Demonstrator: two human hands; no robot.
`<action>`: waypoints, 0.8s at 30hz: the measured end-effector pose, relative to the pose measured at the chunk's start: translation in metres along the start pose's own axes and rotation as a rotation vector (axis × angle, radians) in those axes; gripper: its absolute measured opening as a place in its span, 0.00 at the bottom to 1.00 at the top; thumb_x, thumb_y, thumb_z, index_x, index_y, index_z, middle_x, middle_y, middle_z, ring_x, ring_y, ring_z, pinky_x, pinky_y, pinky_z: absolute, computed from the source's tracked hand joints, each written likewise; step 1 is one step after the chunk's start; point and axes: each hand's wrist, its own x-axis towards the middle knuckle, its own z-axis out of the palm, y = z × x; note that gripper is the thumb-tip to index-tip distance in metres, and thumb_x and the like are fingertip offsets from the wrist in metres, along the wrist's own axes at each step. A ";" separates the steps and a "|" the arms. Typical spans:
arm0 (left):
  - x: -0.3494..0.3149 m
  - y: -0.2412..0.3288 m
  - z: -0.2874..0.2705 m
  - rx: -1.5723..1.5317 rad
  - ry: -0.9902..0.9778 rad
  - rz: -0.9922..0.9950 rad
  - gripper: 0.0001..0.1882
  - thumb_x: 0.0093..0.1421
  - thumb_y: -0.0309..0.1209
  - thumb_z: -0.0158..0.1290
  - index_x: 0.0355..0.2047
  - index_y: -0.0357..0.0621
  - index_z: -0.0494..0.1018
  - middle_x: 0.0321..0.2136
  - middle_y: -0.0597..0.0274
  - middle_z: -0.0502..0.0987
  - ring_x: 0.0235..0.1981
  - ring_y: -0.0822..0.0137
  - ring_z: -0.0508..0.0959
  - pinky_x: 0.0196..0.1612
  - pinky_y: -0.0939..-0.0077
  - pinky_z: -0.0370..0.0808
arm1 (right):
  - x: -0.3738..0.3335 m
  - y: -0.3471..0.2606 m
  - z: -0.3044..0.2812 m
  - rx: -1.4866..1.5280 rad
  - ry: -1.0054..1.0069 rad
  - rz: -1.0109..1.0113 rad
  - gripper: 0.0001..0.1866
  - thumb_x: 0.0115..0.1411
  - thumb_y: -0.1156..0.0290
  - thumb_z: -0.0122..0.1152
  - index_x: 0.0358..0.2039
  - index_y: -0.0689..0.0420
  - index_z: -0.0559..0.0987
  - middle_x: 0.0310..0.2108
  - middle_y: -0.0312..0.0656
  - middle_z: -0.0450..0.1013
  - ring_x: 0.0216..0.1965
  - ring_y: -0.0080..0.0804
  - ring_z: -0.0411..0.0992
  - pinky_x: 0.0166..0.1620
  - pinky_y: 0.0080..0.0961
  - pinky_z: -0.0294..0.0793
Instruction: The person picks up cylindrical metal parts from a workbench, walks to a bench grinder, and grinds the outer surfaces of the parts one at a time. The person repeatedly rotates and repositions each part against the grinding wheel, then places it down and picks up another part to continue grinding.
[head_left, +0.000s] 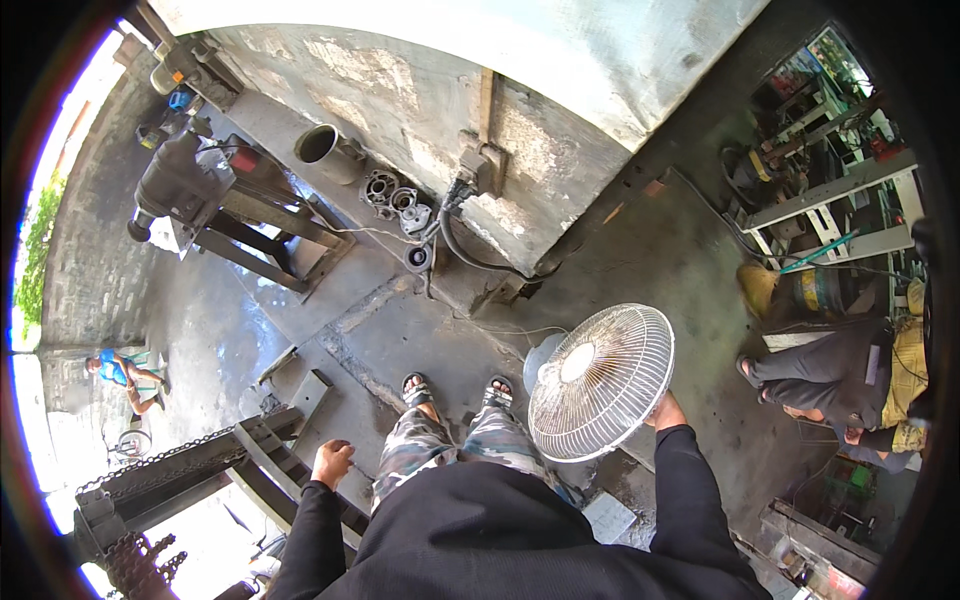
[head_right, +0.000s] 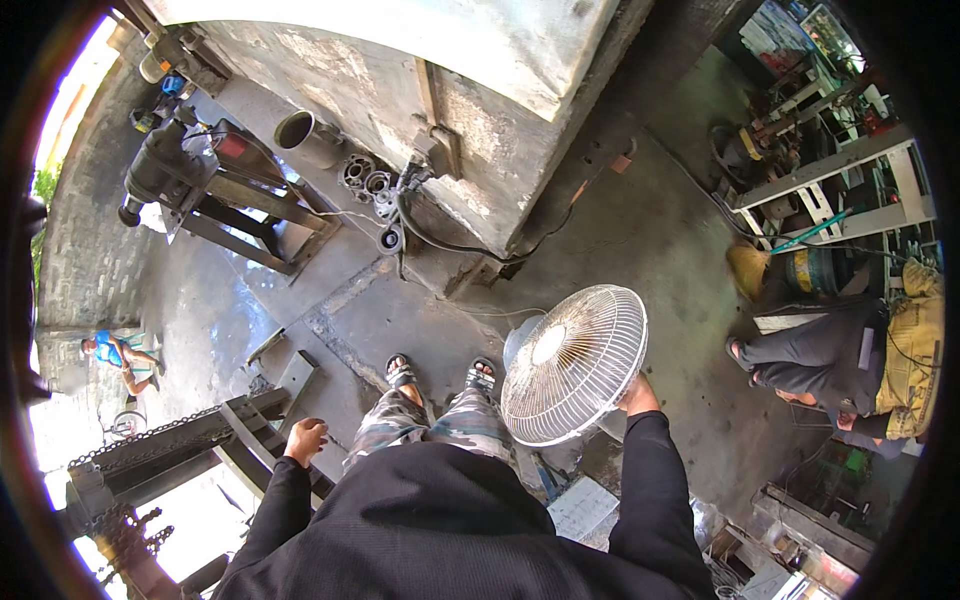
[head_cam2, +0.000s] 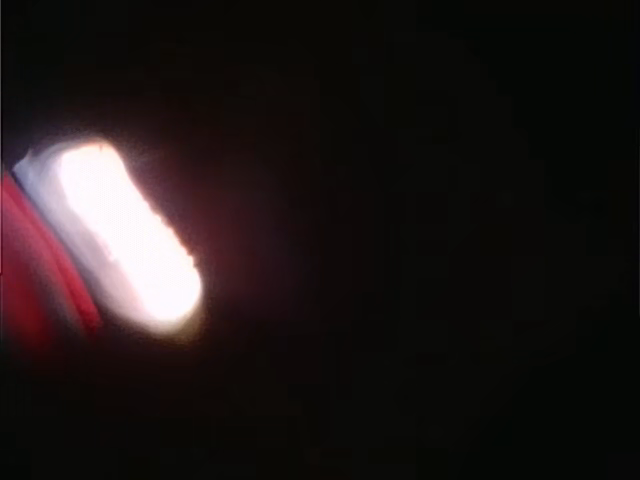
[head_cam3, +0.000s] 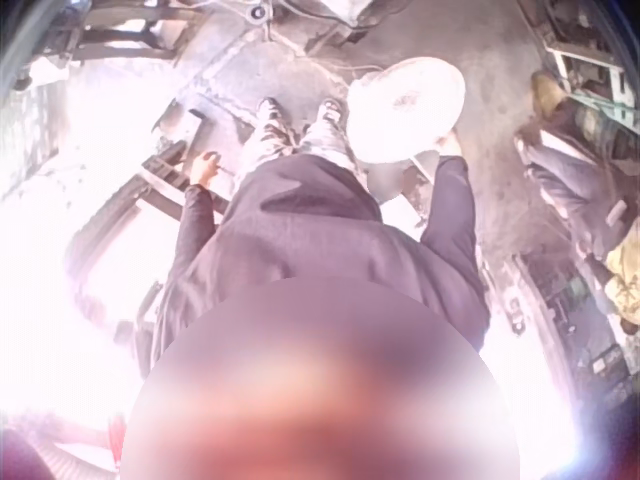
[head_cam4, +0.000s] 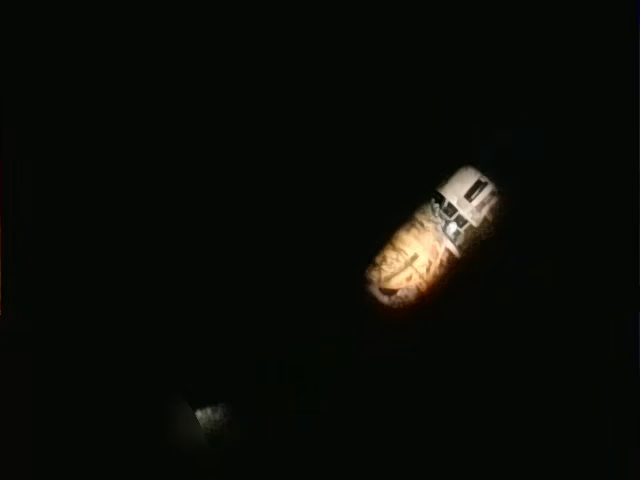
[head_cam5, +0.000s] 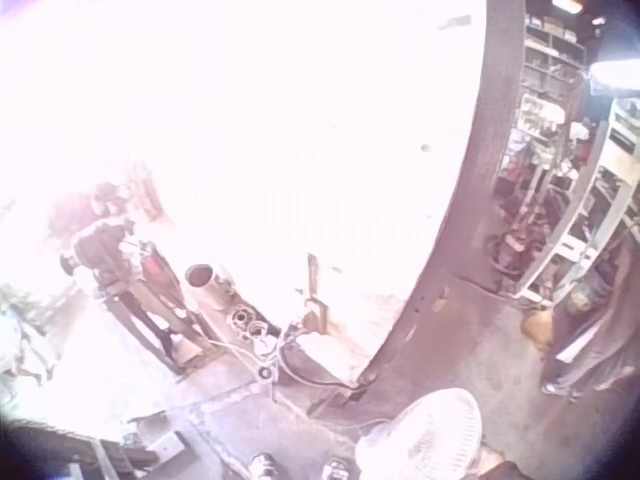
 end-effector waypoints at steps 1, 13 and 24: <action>0.001 0.000 0.001 -0.025 -0.002 -0.010 0.19 0.63 0.34 0.56 0.51 0.35 0.79 0.39 0.55 0.84 0.31 0.62 0.83 0.32 0.68 0.78 | -0.002 0.002 -0.001 0.013 0.004 0.002 0.21 0.65 0.59 0.65 0.50 0.61 0.82 0.45 0.45 0.83 0.40 0.39 0.83 0.45 0.41 0.87; 0.015 0.018 0.004 -0.015 -0.003 0.022 0.21 0.62 0.33 0.57 0.51 0.32 0.79 0.37 0.52 0.84 0.31 0.61 0.84 0.30 0.68 0.78 | -0.006 0.014 -0.005 0.145 -0.026 -0.008 0.21 0.66 0.57 0.63 0.50 0.60 0.82 0.46 0.44 0.83 0.41 0.39 0.83 0.45 0.41 0.87; 0.011 0.001 -0.010 -0.042 0.005 0.036 0.18 0.62 0.32 0.57 0.47 0.33 0.81 0.34 0.55 0.84 0.28 0.64 0.83 0.27 0.68 0.77 | 0.004 0.016 -0.025 0.055 0.091 -0.049 0.24 0.68 0.53 0.59 0.55 0.58 0.79 0.52 0.47 0.80 0.51 0.45 0.79 0.52 0.49 0.83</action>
